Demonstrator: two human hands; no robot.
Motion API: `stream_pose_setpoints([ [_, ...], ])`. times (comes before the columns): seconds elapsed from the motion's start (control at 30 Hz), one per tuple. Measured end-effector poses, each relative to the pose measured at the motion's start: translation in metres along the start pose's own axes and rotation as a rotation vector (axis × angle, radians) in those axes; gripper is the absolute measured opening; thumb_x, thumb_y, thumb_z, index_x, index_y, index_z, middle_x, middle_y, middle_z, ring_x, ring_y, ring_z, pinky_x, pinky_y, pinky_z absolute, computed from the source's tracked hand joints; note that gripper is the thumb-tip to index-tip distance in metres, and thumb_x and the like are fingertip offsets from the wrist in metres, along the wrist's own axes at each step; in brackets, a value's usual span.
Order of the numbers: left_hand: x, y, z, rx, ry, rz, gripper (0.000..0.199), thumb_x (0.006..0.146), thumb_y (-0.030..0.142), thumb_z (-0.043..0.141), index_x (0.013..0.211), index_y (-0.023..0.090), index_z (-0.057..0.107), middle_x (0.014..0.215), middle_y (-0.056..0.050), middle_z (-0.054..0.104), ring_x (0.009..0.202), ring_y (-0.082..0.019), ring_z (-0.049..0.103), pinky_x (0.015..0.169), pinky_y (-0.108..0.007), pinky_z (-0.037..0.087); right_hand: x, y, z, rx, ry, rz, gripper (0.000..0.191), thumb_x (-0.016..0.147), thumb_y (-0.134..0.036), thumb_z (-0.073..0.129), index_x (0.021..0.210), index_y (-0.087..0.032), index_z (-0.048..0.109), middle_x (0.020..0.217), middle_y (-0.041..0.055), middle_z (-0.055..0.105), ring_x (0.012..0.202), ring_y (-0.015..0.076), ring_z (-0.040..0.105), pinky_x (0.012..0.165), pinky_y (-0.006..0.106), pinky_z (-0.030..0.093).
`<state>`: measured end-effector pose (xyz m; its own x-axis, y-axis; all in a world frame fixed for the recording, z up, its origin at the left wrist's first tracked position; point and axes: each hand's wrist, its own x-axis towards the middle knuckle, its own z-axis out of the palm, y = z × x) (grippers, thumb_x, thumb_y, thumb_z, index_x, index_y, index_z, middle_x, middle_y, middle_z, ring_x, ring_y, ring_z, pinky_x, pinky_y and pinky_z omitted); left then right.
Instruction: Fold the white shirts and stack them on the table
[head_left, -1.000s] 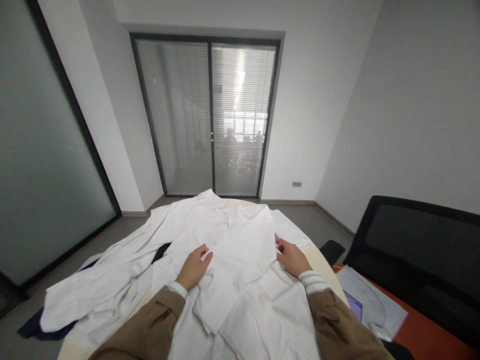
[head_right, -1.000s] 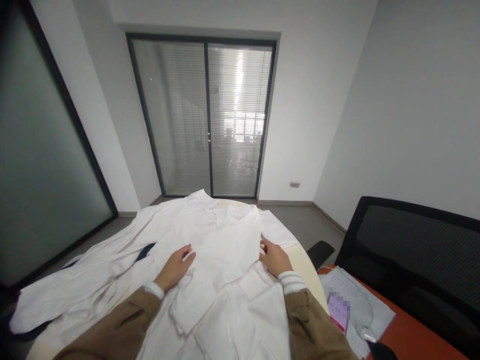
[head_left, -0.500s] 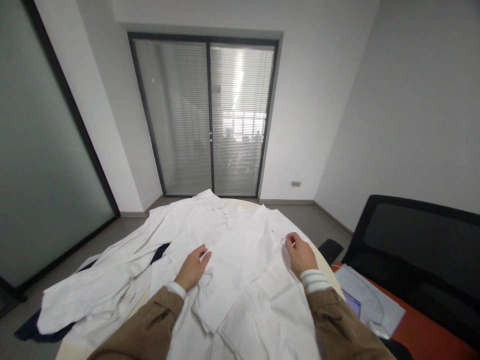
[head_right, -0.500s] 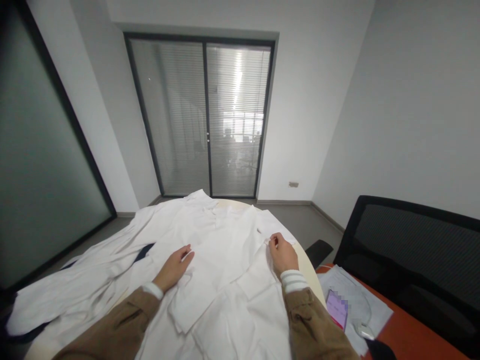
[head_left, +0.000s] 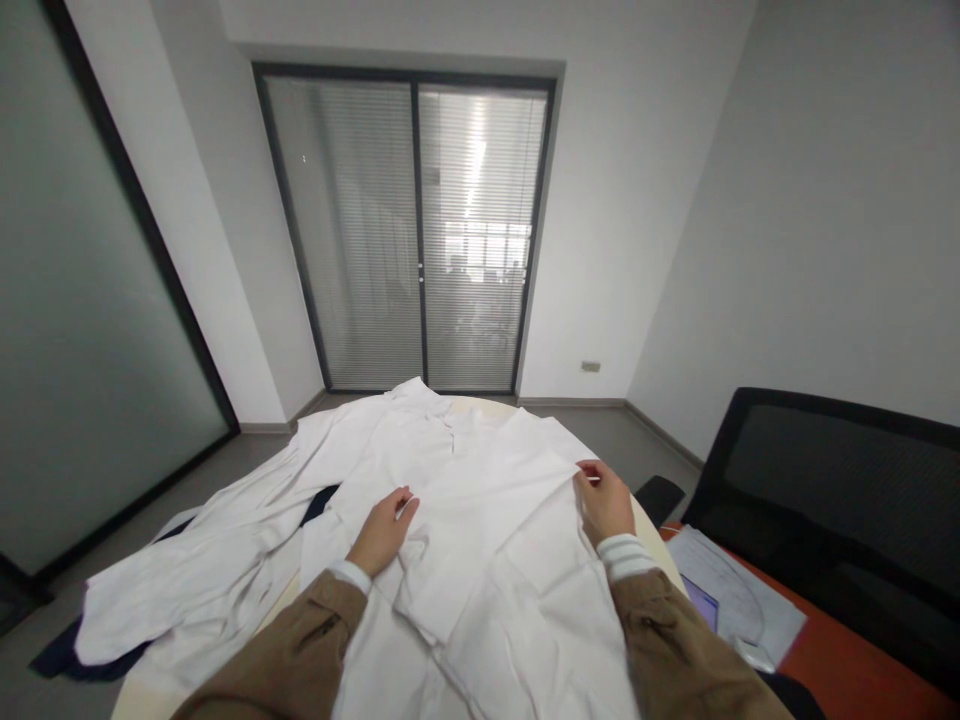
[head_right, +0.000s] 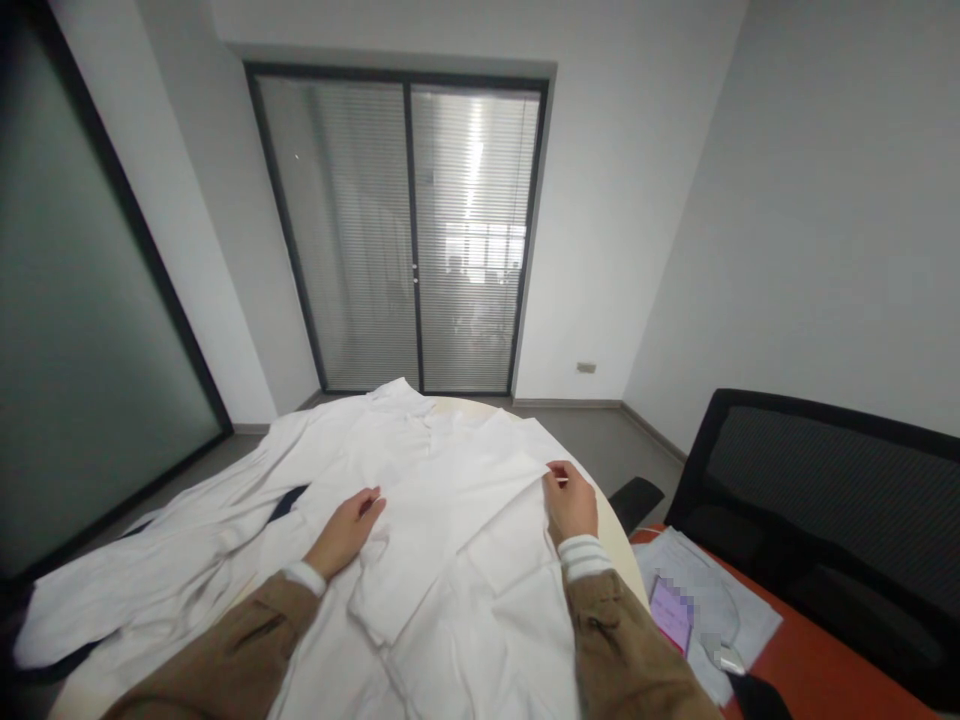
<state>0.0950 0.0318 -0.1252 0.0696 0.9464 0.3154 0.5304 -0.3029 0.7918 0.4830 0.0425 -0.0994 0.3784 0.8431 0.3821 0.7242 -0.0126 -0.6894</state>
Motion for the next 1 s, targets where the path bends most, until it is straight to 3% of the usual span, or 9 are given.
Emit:
stream_pose_setpoints([
  [0.17,0.000,-0.004,0.001,0.018,-0.006,0.027,0.028,0.088,0.048,0.049,0.076,0.024,0.057,0.087,-0.005,0.072,0.092,-0.024,0.068,0.092,-0.035,0.050,0.002,0.005,-0.006,-0.133,-0.127,0.027,0.032,0.086,-0.046,0.047,0.077,-0.022,0.067,0.068,0.0038,0.070,0.069,0.0201,0.064,0.065,0.027,0.041],
  [0.33,-0.001,-0.008,0.003,0.048,-0.026,0.031,0.024,0.088,0.043,0.051,0.084,0.022,0.060,0.097,-0.008,0.072,0.099,-0.025,0.066,0.096,-0.038,0.048,0.000,0.014,-0.014,-0.131,-0.393,0.127,0.044,0.082,-0.062,0.052,0.067,-0.022,0.061,0.060,0.0023,0.066,0.063,0.0184,0.062,0.062,0.027,0.040],
  [0.47,-0.004,-0.007,0.003,0.134,-0.068,0.050,0.032,0.082,0.042,0.061,0.104,0.019,0.061,0.113,-0.011,0.068,0.111,-0.027,0.062,0.103,-0.042,0.044,-0.003,0.026,-0.016,-0.024,-0.577,0.057,0.037,0.062,-0.048,0.077,0.075,-0.022,0.054,0.059,-0.0041,0.059,0.058,0.0145,0.055,0.058,0.025,0.038],
  [0.63,-0.008,-0.003,0.001,0.111,-0.138,0.083,0.057,0.079,0.043,0.065,0.129,0.016,0.054,0.134,-0.015,0.057,0.123,-0.029,0.055,0.110,-0.045,0.038,-0.005,0.038,-0.024,0.223,-0.787,0.070,0.042,0.055,-0.034,0.076,0.084,-0.022,0.047,0.065,-0.0075,0.055,0.060,0.0119,0.052,0.058,0.024,0.039],
  [0.83,-0.011,0.006,-0.011,0.235,-0.387,0.013,0.087,0.079,0.058,0.065,0.150,0.019,0.034,0.158,-0.016,0.030,0.146,-0.032,0.025,0.120,-0.048,0.022,0.003,0.044,-0.025,0.256,-0.745,0.125,0.039,0.062,-0.034,0.071,0.089,-0.023,0.045,0.063,-0.0097,0.050,0.055,0.0108,0.050,0.056,0.024,0.038],
  [1.0,-0.013,0.020,-0.031,0.396,-0.573,-0.010,0.107,0.073,0.060,0.069,0.156,0.020,0.017,0.163,-0.015,0.014,0.149,-0.032,0.015,0.121,-0.045,0.018,0.005,0.007,-0.031,-0.254,-0.639,-0.024,0.025,0.065,-0.017,0.071,0.074,-0.020,0.047,0.063,-0.0035,0.057,0.056,0.0117,0.054,0.057,0.024,0.037],
])
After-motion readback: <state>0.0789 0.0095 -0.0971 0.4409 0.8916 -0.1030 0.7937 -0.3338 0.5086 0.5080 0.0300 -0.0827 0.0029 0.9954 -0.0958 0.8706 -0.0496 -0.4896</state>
